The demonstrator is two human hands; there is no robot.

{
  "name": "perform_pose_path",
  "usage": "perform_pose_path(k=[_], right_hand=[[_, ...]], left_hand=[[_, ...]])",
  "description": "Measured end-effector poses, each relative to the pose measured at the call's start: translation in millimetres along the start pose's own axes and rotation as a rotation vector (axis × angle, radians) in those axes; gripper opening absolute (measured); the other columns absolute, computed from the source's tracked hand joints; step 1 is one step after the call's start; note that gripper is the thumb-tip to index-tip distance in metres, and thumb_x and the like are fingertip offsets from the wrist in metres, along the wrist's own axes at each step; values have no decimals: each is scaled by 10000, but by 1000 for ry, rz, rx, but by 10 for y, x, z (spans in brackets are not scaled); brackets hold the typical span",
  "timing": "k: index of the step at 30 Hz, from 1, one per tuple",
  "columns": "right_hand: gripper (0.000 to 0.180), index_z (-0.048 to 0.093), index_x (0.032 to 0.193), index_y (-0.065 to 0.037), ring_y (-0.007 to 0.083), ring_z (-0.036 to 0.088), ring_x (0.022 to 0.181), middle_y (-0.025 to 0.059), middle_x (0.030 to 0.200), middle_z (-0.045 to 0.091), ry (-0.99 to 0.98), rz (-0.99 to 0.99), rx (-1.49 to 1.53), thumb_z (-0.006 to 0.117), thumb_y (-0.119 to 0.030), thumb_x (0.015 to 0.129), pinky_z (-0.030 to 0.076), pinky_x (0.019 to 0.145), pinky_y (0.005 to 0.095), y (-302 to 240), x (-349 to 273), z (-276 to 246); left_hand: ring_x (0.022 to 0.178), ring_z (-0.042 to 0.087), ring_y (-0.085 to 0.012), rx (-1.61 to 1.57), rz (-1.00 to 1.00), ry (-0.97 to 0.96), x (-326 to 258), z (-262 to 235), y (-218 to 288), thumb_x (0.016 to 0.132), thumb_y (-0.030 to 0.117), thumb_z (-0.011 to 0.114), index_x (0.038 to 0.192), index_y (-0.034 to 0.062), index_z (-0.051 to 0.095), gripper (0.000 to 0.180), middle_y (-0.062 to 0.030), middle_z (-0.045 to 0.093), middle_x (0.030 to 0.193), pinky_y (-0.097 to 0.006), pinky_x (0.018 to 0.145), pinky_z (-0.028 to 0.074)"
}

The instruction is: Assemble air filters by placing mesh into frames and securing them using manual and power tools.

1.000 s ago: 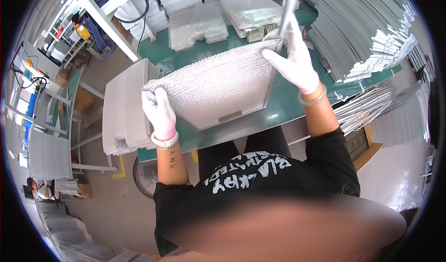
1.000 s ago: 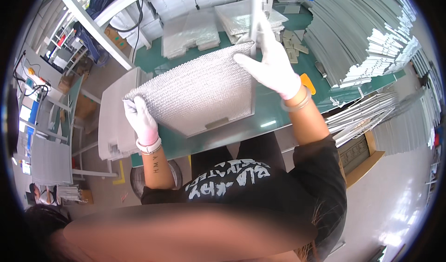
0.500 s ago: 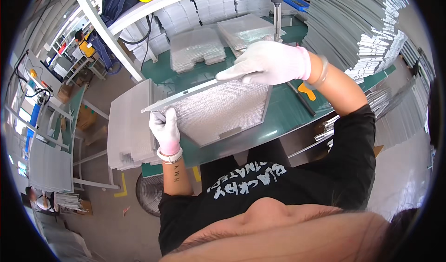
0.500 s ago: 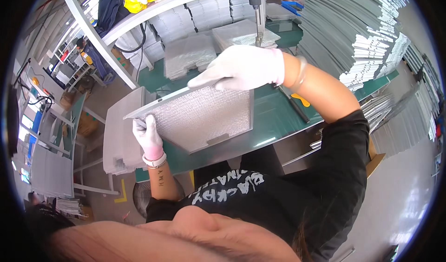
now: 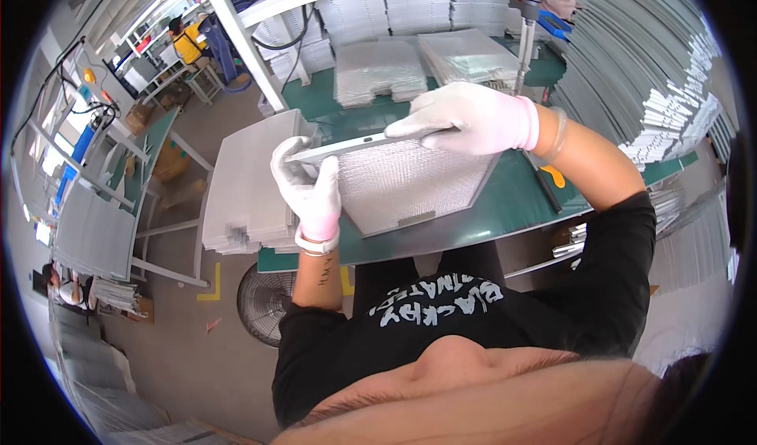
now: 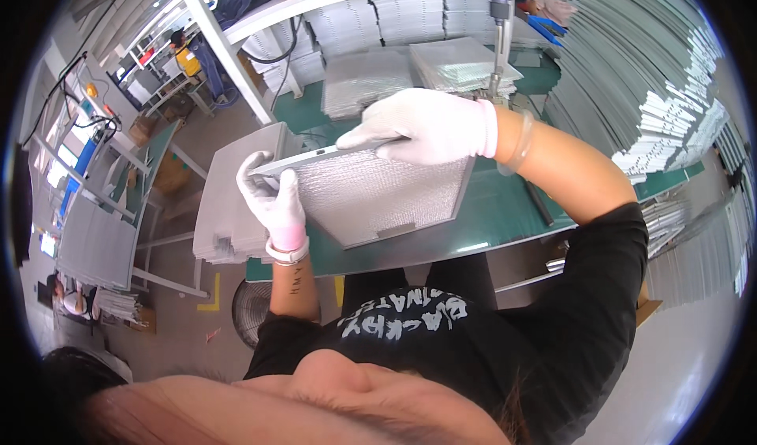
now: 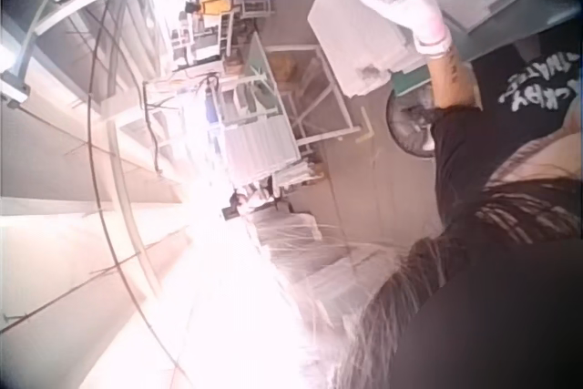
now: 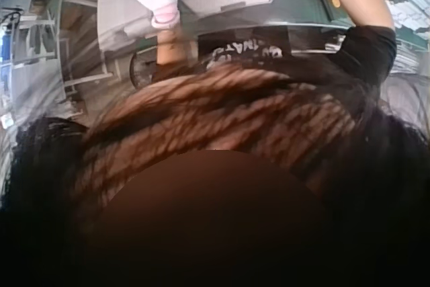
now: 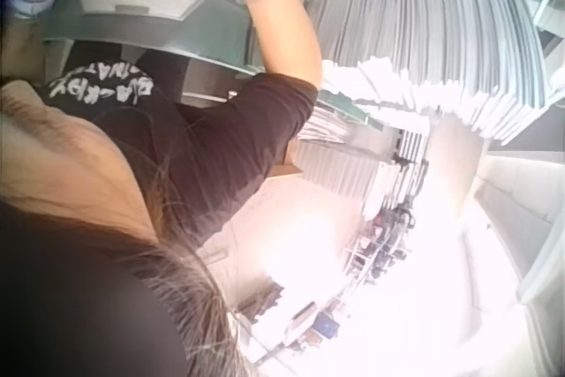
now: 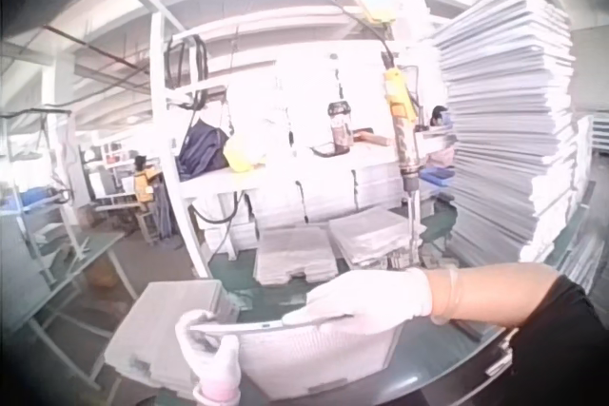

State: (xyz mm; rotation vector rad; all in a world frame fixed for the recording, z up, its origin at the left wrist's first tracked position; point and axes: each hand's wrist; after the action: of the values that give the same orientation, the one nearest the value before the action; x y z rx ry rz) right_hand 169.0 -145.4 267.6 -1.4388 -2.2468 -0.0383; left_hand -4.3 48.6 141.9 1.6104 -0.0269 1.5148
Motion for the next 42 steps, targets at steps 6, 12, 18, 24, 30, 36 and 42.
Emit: perform_pose_path(k=[6,12,18,24,30,36,42], right_hand=[[550,611,1283,-81,357,610,875,160,963,628,-6,45,14,630,51,750,506,788,412,7,21,15],[553,605,1288,-80,359,605,866,164,948,620,51,70,2,646,48,752,501,768,408,52,52,47],[539,614,1282,-88,349,600,846,161,918,607,44,79,-27,638,46,761,497,765,406,16,100,57],[527,619,1276,-81,345,599,841,155,914,606,50,72,-31,637,44,764,494,762,404,13,65,87],[522,622,1266,-79,337,602,833,149,912,612,59,48,-8,634,48,759,498,750,401,21,57,76],[536,627,1263,-82,335,606,801,144,883,612,73,13,-33,635,56,745,502,723,403,41,47,77],[521,639,1241,-87,330,610,770,136,851,613,68,-11,-71,640,45,737,506,709,397,32,-3,82]], left_hand=[[720,483,-43,39,168,153,37,-25,-86,679,-78,815,1163,13,567,552,-76,532,1190,-185,660,439],[651,464,-49,302,146,277,14,99,-102,753,1,795,1120,-15,665,390,-13,624,916,-193,595,421],[735,600,-106,508,289,245,25,-19,-210,879,31,666,1134,-33,657,263,-88,676,985,-230,662,494],[849,622,-116,353,90,249,-19,8,-201,898,-13,617,1164,-52,634,269,-106,677,1019,-235,765,504],[954,569,-104,-218,-92,131,7,-154,-249,880,-64,576,1219,-42,591,339,-53,617,1099,-246,879,455],[955,546,-115,-187,-77,148,20,-147,-229,851,-87,548,1136,-2,618,306,-80,574,1144,-249,860,443],[970,538,-148,-124,57,42,24,-191,-227,854,-78,531,1083,13,596,255,-101,544,1155,-270,863,442]])
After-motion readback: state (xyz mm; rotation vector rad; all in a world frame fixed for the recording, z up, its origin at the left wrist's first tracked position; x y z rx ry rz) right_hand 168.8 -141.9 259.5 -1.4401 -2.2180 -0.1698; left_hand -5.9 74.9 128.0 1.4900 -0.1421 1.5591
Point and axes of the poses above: each hand's wrist, its own x-axis towards the middle knuckle, its own z-axis out of the palm, y = z × x
